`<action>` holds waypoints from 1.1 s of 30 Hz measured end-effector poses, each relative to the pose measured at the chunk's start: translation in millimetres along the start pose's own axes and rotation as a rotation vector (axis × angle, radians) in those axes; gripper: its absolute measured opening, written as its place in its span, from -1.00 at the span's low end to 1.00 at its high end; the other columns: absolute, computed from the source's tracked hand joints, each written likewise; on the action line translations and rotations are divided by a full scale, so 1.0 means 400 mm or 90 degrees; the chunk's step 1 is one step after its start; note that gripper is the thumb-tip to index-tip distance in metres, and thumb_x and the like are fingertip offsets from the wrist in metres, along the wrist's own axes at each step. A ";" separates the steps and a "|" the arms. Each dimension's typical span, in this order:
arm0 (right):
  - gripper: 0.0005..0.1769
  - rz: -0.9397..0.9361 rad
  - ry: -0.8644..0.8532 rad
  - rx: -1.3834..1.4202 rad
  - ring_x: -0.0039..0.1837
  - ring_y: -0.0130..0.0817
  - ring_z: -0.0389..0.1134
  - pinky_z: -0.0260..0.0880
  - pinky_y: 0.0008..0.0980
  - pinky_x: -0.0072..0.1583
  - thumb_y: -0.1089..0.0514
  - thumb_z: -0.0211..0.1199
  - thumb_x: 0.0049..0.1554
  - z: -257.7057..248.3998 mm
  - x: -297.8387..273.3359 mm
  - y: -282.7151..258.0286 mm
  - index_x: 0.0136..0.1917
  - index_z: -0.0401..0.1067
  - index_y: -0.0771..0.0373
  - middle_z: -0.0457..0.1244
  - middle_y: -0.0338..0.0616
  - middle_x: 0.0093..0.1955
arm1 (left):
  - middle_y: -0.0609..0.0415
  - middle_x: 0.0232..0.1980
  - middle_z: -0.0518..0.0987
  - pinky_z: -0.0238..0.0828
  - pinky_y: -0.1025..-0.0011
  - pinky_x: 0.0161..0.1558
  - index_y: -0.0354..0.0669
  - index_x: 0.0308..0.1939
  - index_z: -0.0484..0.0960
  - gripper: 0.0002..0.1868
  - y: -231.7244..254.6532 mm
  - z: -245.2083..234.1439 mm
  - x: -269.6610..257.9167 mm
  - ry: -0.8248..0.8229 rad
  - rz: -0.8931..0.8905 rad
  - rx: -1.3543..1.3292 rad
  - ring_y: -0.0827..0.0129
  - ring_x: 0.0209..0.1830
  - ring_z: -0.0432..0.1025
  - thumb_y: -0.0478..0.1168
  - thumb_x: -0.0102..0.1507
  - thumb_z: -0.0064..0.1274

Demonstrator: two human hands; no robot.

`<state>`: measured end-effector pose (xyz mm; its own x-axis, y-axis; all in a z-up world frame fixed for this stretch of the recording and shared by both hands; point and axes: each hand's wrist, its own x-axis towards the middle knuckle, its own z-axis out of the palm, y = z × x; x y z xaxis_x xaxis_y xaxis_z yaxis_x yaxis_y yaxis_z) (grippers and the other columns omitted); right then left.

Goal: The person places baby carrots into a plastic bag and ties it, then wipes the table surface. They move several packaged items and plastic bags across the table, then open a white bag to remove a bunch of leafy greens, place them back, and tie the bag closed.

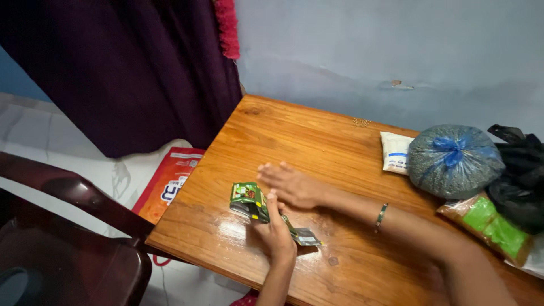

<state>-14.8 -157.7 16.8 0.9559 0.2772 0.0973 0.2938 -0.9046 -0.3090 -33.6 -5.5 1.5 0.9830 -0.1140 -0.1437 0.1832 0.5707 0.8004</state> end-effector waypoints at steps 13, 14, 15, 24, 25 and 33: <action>-0.08 0.579 0.172 -0.012 0.72 0.01 -0.37 -0.37 0.07 0.60 -0.38 -0.53 0.31 -0.044 -0.051 0.718 0.63 -0.18 0.34 -0.31 0.12 0.73 | 0.10 -0.39 0.53 0.36 0.44 -0.30 -0.30 -0.18 0.57 -0.86 -0.010 -0.009 -0.021 -0.070 -0.041 -0.011 0.44 -0.39 0.40 -0.26 0.29 0.10; -0.09 0.603 0.188 -0.039 0.73 0.04 -0.31 -0.30 0.10 0.62 -0.37 -0.49 0.31 -0.059 -0.062 0.733 0.64 -0.10 0.34 -0.25 0.13 0.73 | 0.11 -0.38 0.53 0.36 0.44 -0.30 -0.29 -0.18 0.57 -0.86 -0.007 -0.009 -0.025 -0.073 -0.050 -0.013 0.44 -0.38 0.40 -0.25 0.30 0.10; -0.08 0.641 0.186 -0.037 0.73 0.05 -0.26 -0.28 0.10 0.63 -0.39 -0.46 0.32 -0.078 -0.090 0.748 0.62 -0.02 0.34 -0.21 0.13 0.73 | 0.11 -0.38 0.53 0.36 0.44 -0.29 -0.28 -0.19 0.57 -0.86 -0.004 -0.008 -0.029 -0.076 -0.059 -0.016 0.45 -0.38 0.40 -0.25 0.30 0.09; -0.31 0.688 0.215 0.100 0.16 0.09 0.53 0.46 -0.12 0.26 -0.27 -0.06 0.29 -0.310 -0.273 0.735 0.06 0.61 0.36 0.48 0.25 0.09 | 0.12 -0.34 0.52 0.33 0.42 -0.29 -0.28 -0.10 0.54 -0.83 -0.027 0.013 -0.048 -0.120 -0.085 -0.064 0.45 -0.37 0.36 -0.26 0.29 0.11; -0.33 0.732 0.125 0.079 0.14 0.12 0.54 0.48 -0.12 0.23 -0.26 -0.02 0.29 -0.301 -0.278 0.731 0.04 0.62 0.37 0.49 0.27 0.07 | 0.12 -0.31 0.52 0.35 0.43 -0.28 -0.28 -0.08 0.53 -0.81 -0.034 0.013 -0.057 -0.118 -0.105 -0.052 0.45 -0.36 0.37 -0.25 0.29 0.11; -0.54 0.640 0.262 -0.291 0.23 0.20 0.36 0.35 0.00 0.29 -0.03 0.09 0.15 -0.238 -0.312 0.799 0.10 0.59 0.32 0.35 0.28 0.19 | 0.11 -0.22 0.54 0.40 0.43 -0.24 -0.26 0.05 0.50 -0.67 -0.040 0.016 -0.055 -0.120 -0.138 0.003 0.46 -0.31 0.41 -0.19 0.26 0.13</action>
